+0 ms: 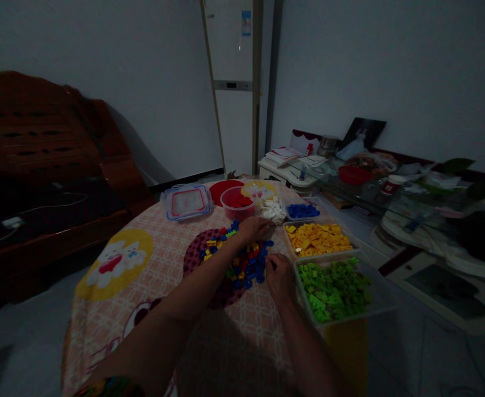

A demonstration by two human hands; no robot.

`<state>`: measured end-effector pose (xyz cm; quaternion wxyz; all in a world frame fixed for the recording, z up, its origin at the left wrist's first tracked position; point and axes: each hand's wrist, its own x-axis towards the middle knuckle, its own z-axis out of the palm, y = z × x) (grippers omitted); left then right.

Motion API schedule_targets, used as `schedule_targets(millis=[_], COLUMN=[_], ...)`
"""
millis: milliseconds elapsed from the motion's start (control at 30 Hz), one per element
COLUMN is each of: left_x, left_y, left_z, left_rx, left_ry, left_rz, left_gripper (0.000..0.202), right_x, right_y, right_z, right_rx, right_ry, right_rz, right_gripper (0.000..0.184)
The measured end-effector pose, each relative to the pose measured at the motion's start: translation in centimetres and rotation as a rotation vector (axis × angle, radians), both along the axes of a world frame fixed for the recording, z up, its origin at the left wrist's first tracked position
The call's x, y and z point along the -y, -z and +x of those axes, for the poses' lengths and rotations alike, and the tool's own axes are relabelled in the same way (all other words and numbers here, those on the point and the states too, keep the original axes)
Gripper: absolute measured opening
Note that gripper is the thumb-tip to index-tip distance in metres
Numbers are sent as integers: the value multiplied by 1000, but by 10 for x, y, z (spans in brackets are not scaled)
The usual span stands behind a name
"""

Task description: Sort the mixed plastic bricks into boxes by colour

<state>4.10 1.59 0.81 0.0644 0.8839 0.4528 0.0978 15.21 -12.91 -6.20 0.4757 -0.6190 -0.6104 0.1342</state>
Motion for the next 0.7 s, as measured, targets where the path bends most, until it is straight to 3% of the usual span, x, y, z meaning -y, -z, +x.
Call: schedule_targets(millis=[267, 533, 700], left_x=[-19, -37, -44], left_y=[5, 9, 11], left_z=[20, 34, 37], left_rx=[-14, 32, 9], left_ry=[-46, 3, 64], left_rz=[1, 38, 22], left_gripper=[44, 48, 38], right_x=[-2, -2, -1], right_y=[3, 1, -1], right_z=[0, -1, -2], right_rx=[2, -5, -11], right_ry=[0, -1, 5], right_rz=[-13, 9, 8], right_gripper=[22, 24, 23])
